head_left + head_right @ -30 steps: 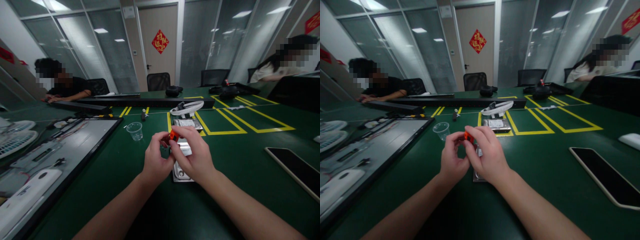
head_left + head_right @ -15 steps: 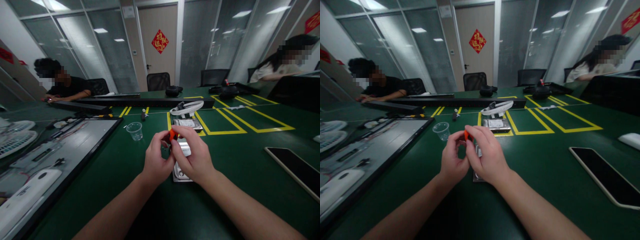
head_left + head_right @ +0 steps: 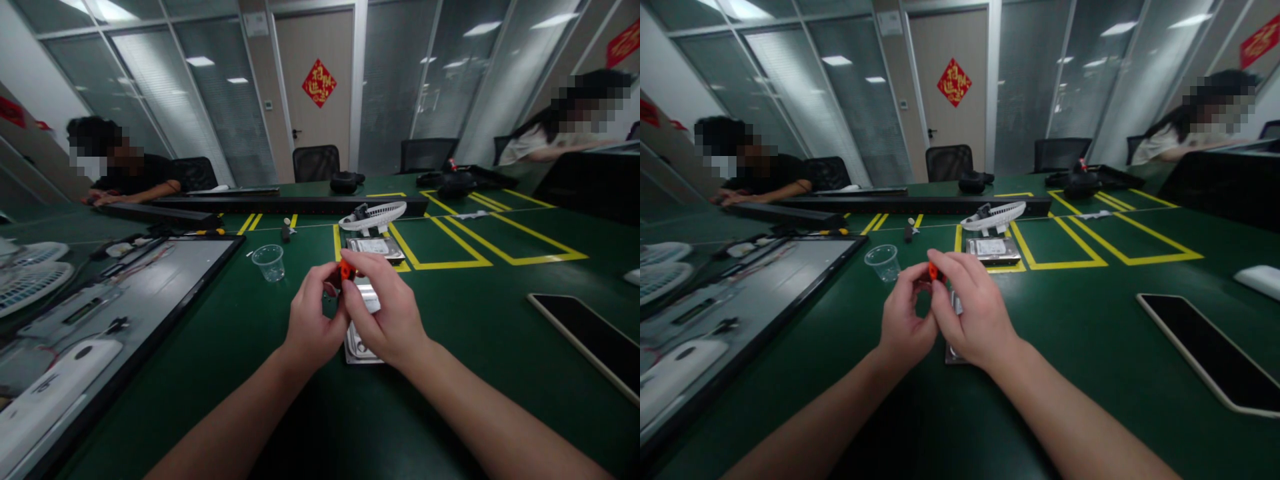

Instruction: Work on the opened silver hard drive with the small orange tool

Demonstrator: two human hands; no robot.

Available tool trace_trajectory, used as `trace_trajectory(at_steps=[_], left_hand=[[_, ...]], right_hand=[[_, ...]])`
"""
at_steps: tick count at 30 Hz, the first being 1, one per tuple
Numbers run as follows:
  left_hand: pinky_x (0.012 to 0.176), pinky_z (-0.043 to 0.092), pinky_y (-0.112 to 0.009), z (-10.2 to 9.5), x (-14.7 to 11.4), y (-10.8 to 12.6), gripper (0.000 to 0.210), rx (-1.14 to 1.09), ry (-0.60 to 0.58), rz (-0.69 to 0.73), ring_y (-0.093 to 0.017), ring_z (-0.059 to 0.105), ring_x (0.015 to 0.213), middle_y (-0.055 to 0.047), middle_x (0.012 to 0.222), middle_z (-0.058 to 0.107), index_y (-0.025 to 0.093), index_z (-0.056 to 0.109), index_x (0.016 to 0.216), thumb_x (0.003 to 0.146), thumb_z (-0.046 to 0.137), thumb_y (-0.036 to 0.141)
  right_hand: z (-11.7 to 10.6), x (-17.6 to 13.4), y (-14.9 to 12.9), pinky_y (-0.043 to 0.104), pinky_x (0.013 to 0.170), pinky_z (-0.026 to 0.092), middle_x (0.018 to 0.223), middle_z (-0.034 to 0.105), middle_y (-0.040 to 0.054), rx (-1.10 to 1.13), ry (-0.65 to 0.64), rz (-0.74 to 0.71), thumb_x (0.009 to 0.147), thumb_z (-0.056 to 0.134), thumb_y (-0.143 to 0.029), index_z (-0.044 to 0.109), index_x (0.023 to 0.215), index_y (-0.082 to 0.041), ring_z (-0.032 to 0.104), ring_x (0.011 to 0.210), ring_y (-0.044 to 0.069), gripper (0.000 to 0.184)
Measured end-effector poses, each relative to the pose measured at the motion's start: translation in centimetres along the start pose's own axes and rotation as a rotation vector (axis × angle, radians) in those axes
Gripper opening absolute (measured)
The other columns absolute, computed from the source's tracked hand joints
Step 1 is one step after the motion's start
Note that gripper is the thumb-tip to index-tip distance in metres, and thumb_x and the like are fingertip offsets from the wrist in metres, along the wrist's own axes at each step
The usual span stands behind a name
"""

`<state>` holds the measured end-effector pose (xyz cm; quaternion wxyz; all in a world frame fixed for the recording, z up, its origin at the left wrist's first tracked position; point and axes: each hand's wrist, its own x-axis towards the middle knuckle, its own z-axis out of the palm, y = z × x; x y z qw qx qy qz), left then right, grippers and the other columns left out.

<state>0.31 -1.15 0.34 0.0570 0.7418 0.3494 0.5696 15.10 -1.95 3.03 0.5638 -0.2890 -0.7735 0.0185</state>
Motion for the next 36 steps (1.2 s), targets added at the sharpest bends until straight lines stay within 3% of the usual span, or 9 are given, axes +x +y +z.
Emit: trace_trajectory(at_steps=[6, 16, 23, 32, 36], left_hand=[[0.081, 0.060, -0.032, 0.33, -0.38, -0.56, 0.047, -0.021, 0.078, -0.015, -0.019, 0.068, 0.097, -0.008, 0.117, 0.067, 0.022, 0.053, 0.131, 0.087, 0.069, 0.015], [0.081, 0.060, -0.032, 0.09, -0.13, -0.25, 0.041, -0.016, 0.005, -0.016, -0.018, 0.068, 0.095, -0.008, 0.115, 0.069, 0.022, 0.053, 0.133, 0.094, 0.063, 0.017], [0.083, 0.061, -0.033, 0.53, -0.46, -0.76, 0.049, -0.048, 0.092, -0.023, -0.019, 0.069, 0.099, -0.008, 0.117, 0.068, 0.022, 0.052, 0.133, 0.089, 0.070, 0.017], [0.081, 0.059, -0.031, 0.13, -0.07, -0.28, 0.040, -0.025, 0.023, -0.019, -0.018, 0.069, 0.095, -0.007, 0.113, 0.068, 0.023, 0.054, 0.130, 0.092, 0.065, 0.016], [0.082, 0.059, -0.031, 0.32, -0.16, -0.38, 0.046, -0.041, 0.063, -0.021, -0.019, 0.069, 0.098, -0.008, 0.117, 0.067, 0.022, 0.052, 0.133, 0.090, 0.067, 0.016]], right_hand=[[0.08, 0.11, 0.12, 0.046, 0.097, 0.058, 0.121, 0.067, 0.0122, -0.018, 0.021, -0.004, 0.097, 0.060, -0.014, 0.056, 0.140, -0.023, 0.064, 0.112, 0.024, 0.044], [-0.05, 0.02, 0.03, 0.049, 0.101, 0.057, 0.127, 0.067, 0.0112, 0.010, -0.001, -0.001, 0.099, 0.054, -0.015, 0.054, 0.144, -0.027, 0.065, 0.118, 0.025, 0.046], [0.18, 0.14, 0.11, 0.046, 0.097, 0.058, 0.120, 0.067, 0.0109, -0.018, 0.028, -0.005, 0.098, 0.059, -0.014, 0.057, 0.139, -0.025, 0.065, 0.111, 0.024, 0.043], [-0.09, 0.24, -0.10, 0.045, 0.101, 0.057, 0.126, 0.068, 0.0106, -0.001, 0.019, -0.027, 0.098, 0.057, -0.012, 0.054, 0.141, -0.024, 0.066, 0.116, 0.023, 0.045], [0.03, 0.19, 0.13, 0.044, 0.098, 0.058, 0.122, 0.068, 0.0112, -0.019, 0.034, -0.024, 0.098, 0.059, -0.013, 0.056, 0.138, -0.022, 0.066, 0.112, 0.023, 0.042]])
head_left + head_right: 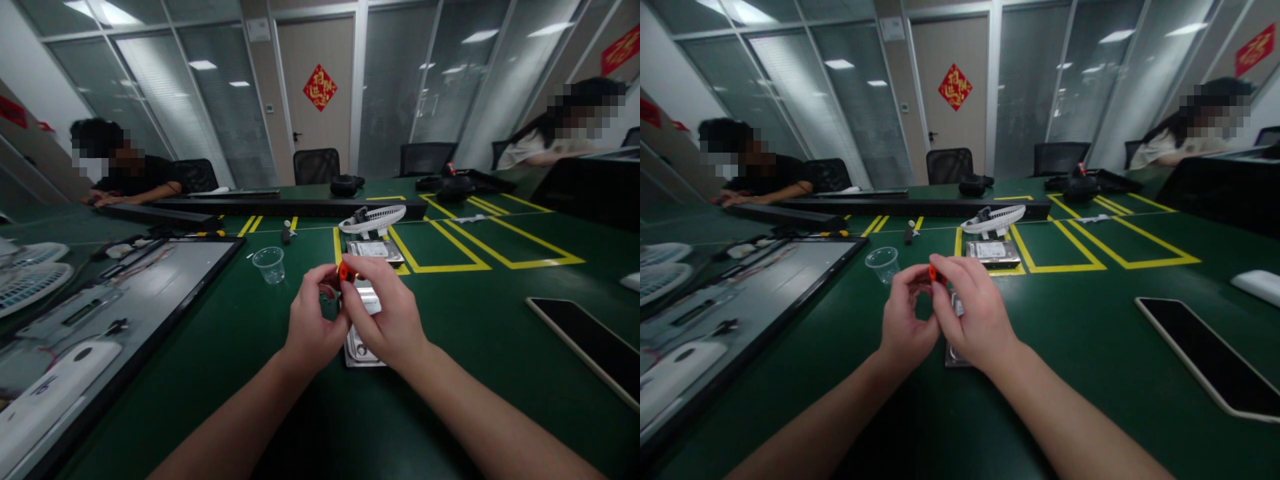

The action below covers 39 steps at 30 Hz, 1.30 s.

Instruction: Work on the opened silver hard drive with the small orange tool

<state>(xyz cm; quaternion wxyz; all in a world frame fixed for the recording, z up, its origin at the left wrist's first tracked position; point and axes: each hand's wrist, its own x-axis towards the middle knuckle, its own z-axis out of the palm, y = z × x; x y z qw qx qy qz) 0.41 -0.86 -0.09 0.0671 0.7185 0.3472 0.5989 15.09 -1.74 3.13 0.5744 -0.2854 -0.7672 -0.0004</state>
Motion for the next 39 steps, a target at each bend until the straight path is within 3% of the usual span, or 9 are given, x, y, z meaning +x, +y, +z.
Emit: trace_trajectory(at_steps=[5, 12, 18, 27, 33, 39], left_hand=[[0.079, 0.058, -0.028, -0.09, -0.06, -0.20, 0.040, 0.025, 0.008, 0.029, -0.016, 0.067, 0.090, -0.004, 0.106, 0.066, 0.022, 0.054, 0.124, 0.088, 0.067, 0.012], [0.079, 0.057, -0.030, -0.30, 0.21, 0.33, 0.037, 0.029, -0.064, 0.010, -0.016, 0.065, 0.088, -0.005, 0.108, 0.067, 0.022, 0.055, 0.128, 0.093, 0.062, 0.014], [0.079, 0.058, -0.029, -0.04, -0.06, -0.16, 0.044, 0.013, 0.010, 0.009, -0.017, 0.067, 0.091, -0.005, 0.110, 0.067, 0.022, 0.054, 0.128, 0.088, 0.069, 0.014], [0.078, 0.057, -0.030, -0.20, 0.27, 0.33, 0.034, 0.020, -0.062, 0.015, -0.016, 0.064, 0.087, -0.005, 0.107, 0.067, 0.022, 0.056, 0.126, 0.093, 0.063, 0.015], [0.079, 0.058, -0.031, -0.01, -0.04, -0.12, 0.042, 0.007, 0.009, -0.004, -0.016, 0.065, 0.089, -0.005, 0.110, 0.065, 0.022, 0.054, 0.126, 0.088, 0.067, 0.013], [0.080, 0.057, -0.032, -0.21, 0.05, -0.01, 0.035, 0.014, -0.049, 0.005, -0.017, 0.065, 0.091, -0.005, 0.107, 0.065, 0.022, 0.055, 0.123, 0.091, 0.065, 0.013]], right_hand=[[0.04, -0.19, 0.14, 0.043, 0.096, 0.058, 0.118, 0.066, 0.0110, -0.020, 0.016, 0.021, 0.097, 0.064, -0.016, 0.059, 0.135, -0.022, 0.066, 0.109, 0.023, 0.039], [-0.11, -0.14, -0.18, 0.042, 0.099, 0.058, 0.124, 0.069, 0.0085, 0.009, -0.005, 0.010, 0.098, 0.057, -0.013, 0.054, 0.139, -0.025, 0.067, 0.114, 0.022, 0.043], [0.06, -0.02, 0.10, 0.043, 0.097, 0.058, 0.119, 0.067, 0.0100, -0.031, 0.010, 0.010, 0.097, 0.062, -0.015, 0.057, 0.136, -0.023, 0.066, 0.111, 0.023, 0.040], [-0.17, -0.13, -0.21, 0.041, 0.101, 0.056, 0.126, 0.068, 0.0092, 0.006, -0.014, 0.006, 0.098, 0.055, -0.011, 0.054, 0.139, -0.023, 0.066, 0.116, 0.021, 0.043], [0.10, -0.08, 0.17, 0.044, 0.096, 0.058, 0.119, 0.067, 0.0098, -0.032, 0.007, 0.012, 0.098, 0.061, -0.015, 0.057, 0.136, -0.024, 0.065, 0.110, 0.023, 0.040], [-0.08, 0.05, -0.15, 0.043, 0.099, 0.057, 0.122, 0.067, 0.0112, -0.010, -0.006, 0.007, 0.098, 0.060, -0.014, 0.057, 0.136, -0.022, 0.065, 0.114, 0.023, 0.039]])
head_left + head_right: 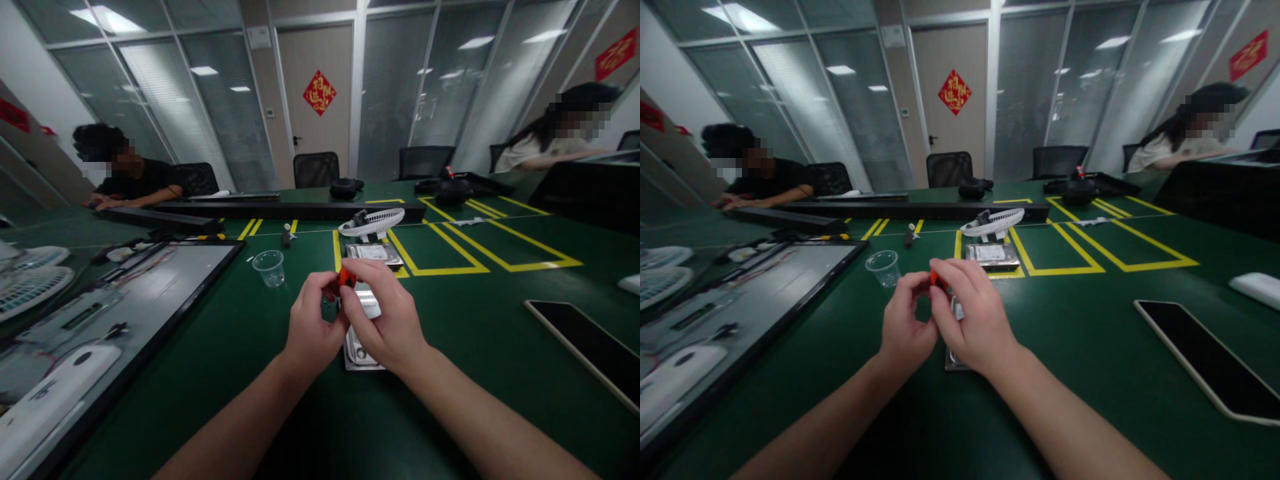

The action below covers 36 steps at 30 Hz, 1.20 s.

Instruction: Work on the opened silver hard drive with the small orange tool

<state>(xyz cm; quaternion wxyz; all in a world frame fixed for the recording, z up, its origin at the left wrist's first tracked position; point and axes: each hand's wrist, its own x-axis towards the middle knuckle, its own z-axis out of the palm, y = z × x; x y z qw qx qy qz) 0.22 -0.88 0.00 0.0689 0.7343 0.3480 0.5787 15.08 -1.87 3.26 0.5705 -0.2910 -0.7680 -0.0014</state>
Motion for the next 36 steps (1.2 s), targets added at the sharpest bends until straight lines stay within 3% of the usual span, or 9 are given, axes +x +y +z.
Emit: trace_trajectory(at_steps=[8, 12, 17, 24, 32, 36], left_hand=[[0.080, 0.058, -0.031, 0.24, -0.08, -0.01, 0.041, -0.016, 0.058, -0.013, -0.017, 0.066, 0.092, -0.005, 0.109, 0.066, 0.022, 0.054, 0.127, 0.089, 0.067, 0.013], [0.082, 0.058, -0.032, 0.14, -0.03, 0.01, 0.038, -0.012, 0.023, 0.005, -0.018, 0.066, 0.094, -0.005, 0.110, 0.065, 0.022, 0.055, 0.124, 0.088, 0.064, 0.011], [0.080, 0.057, -0.032, -0.06, 0.17, 0.26, 0.037, -0.013, -0.020, 0.000, -0.017, 0.064, 0.090, -0.005, 0.108, 0.065, 0.022, 0.056, 0.126, 0.091, 0.063, 0.012], [0.081, 0.058, -0.031, 0.15, -0.03, -0.10, 0.041, -0.015, 0.056, 0.010, -0.017, 0.065, 0.092, -0.005, 0.108, 0.065, 0.022, 0.055, 0.124, 0.087, 0.067, 0.010], [0.080, 0.056, -0.031, -0.06, 0.20, 0.31, 0.033, -0.007, -0.015, 0.006, -0.016, 0.063, 0.089, -0.005, 0.107, 0.065, 0.021, 0.057, 0.124, 0.093, 0.063, 0.013], [0.081, 0.057, -0.032, 0.16, 0.04, 0.22, 0.037, -0.013, 0.024, -0.018, -0.017, 0.065, 0.091, -0.006, 0.110, 0.066, 0.022, 0.055, 0.126, 0.091, 0.065, 0.013]], right_hand=[[0.10, -0.09, 0.34, 0.044, 0.097, 0.057, 0.120, 0.067, 0.0101, -0.012, 0.005, 0.006, 0.098, 0.061, -0.014, 0.057, 0.137, -0.023, 0.065, 0.111, 0.023, 0.040], [-0.01, -0.06, 0.28, 0.043, 0.095, 0.058, 0.118, 0.066, 0.0113, -0.028, 0.012, 0.013, 0.096, 0.065, -0.016, 0.059, 0.133, -0.021, 0.065, 0.110, 0.023, 0.038], [-0.11, 0.01, -0.18, 0.043, 0.101, 0.056, 0.125, 0.068, 0.0103, 0.018, -0.006, 0.007, 0.098, 0.056, -0.012, 0.056, 0.138, -0.022, 0.065, 0.116, 0.023, 0.041], [0.08, -0.08, 0.30, 0.043, 0.097, 0.057, 0.119, 0.067, 0.0111, -0.030, 0.010, 0.015, 0.097, 0.062, -0.015, 0.059, 0.135, -0.021, 0.065, 0.112, 0.024, 0.038], [-0.06, -0.01, -0.12, 0.044, 0.101, 0.056, 0.126, 0.068, 0.0104, 0.024, -0.013, -0.003, 0.099, 0.054, -0.011, 0.055, 0.139, -0.023, 0.065, 0.117, 0.023, 0.042], [0.02, -0.05, 0.09, 0.045, 0.097, 0.058, 0.121, 0.068, 0.0092, 0.005, -0.005, 0.003, 0.099, 0.056, -0.013, 0.055, 0.139, -0.026, 0.066, 0.111, 0.023, 0.042]])
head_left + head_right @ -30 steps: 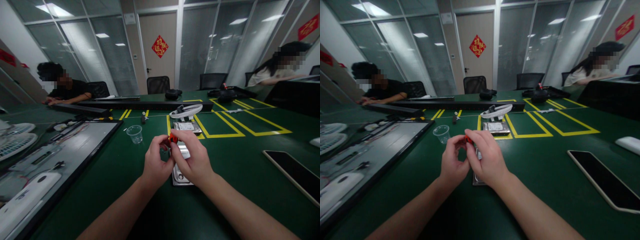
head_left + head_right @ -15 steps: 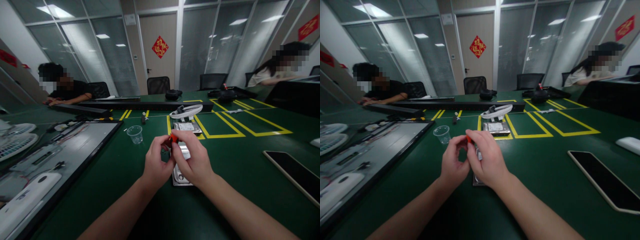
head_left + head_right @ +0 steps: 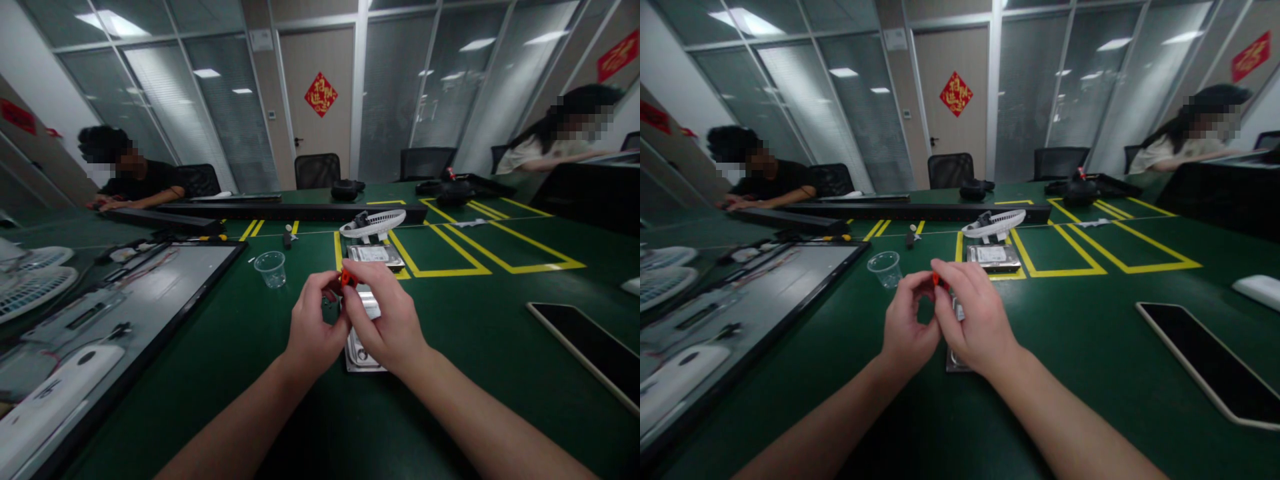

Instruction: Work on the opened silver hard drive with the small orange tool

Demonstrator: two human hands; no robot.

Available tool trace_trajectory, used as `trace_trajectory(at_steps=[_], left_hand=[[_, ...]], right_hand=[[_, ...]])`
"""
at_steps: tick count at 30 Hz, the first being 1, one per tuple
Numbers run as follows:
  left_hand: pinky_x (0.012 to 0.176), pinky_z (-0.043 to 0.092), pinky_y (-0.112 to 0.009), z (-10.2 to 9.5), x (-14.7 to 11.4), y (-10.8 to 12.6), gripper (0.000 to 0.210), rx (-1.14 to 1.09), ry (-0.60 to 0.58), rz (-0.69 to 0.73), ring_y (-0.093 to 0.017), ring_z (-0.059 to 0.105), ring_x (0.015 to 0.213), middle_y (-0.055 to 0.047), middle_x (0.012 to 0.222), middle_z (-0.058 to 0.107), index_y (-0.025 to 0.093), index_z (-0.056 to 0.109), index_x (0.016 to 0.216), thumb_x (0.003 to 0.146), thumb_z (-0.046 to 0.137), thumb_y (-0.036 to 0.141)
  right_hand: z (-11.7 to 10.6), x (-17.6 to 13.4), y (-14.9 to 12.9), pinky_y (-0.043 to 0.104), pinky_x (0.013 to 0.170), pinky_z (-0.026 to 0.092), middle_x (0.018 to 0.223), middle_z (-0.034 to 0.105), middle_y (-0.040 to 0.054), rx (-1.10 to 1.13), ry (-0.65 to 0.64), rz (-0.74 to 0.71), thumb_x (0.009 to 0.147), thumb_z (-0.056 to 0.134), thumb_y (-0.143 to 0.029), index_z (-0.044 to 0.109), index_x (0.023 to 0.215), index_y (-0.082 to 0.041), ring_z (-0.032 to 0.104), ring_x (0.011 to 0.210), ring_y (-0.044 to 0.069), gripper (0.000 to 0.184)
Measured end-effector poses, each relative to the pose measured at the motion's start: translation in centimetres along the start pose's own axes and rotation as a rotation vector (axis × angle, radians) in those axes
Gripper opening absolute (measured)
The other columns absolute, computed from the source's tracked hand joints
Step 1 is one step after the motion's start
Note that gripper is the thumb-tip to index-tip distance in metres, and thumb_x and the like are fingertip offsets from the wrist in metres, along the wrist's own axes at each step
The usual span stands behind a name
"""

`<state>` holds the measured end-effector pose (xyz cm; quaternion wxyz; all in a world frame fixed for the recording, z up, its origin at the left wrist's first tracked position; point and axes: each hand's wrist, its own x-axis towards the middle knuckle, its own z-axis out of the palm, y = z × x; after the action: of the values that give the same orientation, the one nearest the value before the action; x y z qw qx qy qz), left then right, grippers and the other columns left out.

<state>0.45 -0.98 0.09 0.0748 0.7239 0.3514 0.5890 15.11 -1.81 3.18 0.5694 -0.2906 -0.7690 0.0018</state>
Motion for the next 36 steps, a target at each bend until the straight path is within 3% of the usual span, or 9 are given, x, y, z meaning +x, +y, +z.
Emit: trace_trajectory(at_steps=[5, 11, 20, 26, 31, 36], left_hand=[[0.082, 0.058, -0.032, -0.03, -0.07, -0.29, 0.038, 0.008, 0.013, 0.027, -0.018, 0.066, 0.095, -0.005, 0.109, 0.065, 0.022, 0.055, 0.122, 0.088, 0.065, 0.011], [0.080, 0.057, -0.032, -0.20, 0.16, 0.13, 0.032, 0.011, -0.036, 0.009, -0.017, 0.064, 0.089, -0.005, 0.105, 0.066, 0.022, 0.057, 0.123, 0.092, 0.063, 0.015], [0.084, 0.059, -0.034, 0.09, -0.08, -0.30, 0.038, 0.006, 0.015, 0.027, -0.019, 0.066, 0.096, -0.006, 0.109, 0.066, 0.022, 0.055, 0.122, 0.088, 0.066, 0.011], [0.080, 0.058, -0.033, -0.07, 0.17, 0.14, 0.034, -0.001, -0.030, 0.011, -0.018, 0.065, 0.091, -0.006, 0.108, 0.065, 0.022, 0.057, 0.125, 0.092, 0.063, 0.014], [0.082, 0.058, -0.033, 0.18, -0.12, -0.24, 0.042, -0.018, 0.030, 0.000, -0.018, 0.065, 0.093, -0.006, 0.110, 0.064, 0.022, 0.054, 0.126, 0.088, 0.067, 0.012], [0.082, 0.057, -0.031, -0.09, 0.13, -0.05, 0.032, 0.002, -0.013, 0.025, -0.018, 0.063, 0.093, -0.005, 0.106, 0.063, 0.021, 0.057, 0.117, 0.088, 0.063, 0.009]], right_hand=[[-0.04, -0.07, 0.13, 0.046, 0.095, 0.059, 0.118, 0.066, 0.0102, -0.026, 0.018, 0.017, 0.097, 0.063, -0.017, 0.059, 0.136, -0.026, 0.065, 0.110, 0.024, 0.039], [-0.12, 0.01, -0.14, 0.048, 0.102, 0.056, 0.127, 0.067, 0.0104, 0.023, -0.029, 0.006, 0.099, 0.053, -0.012, 0.054, 0.142, -0.025, 0.064, 0.117, 0.024, 0.044], [0.01, -0.05, 0.06, 0.046, 0.092, 0.059, 0.117, 0.066, 0.0100, -0.026, 0.012, 0.020, 0.098, 0.062, -0.017, 0.059, 0.137, -0.027, 0.065, 0.108, 0.025, 0.041], [-0.20, 0.00, -0.13, 0.049, 0.101, 0.057, 0.127, 0.068, 0.0098, 0.027, -0.028, 0.010, 0.100, 0.053, -0.014, 0.054, 0.143, -0.027, 0.065, 0.117, 0.025, 0.045], [0.03, 0.00, 0.11, 0.047, 0.097, 0.058, 0.121, 0.068, 0.0109, -0.013, -0.001, 0.002, 0.098, 0.058, -0.014, 0.057, 0.139, -0.025, 0.065, 0.112, 0.025, 0.042], [-0.04, -0.09, 0.08, 0.046, 0.096, 0.058, 0.119, 0.066, 0.0115, -0.014, 0.005, 0.023, 0.097, 0.062, -0.016, 0.059, 0.137, -0.023, 0.065, 0.112, 0.024, 0.040]])
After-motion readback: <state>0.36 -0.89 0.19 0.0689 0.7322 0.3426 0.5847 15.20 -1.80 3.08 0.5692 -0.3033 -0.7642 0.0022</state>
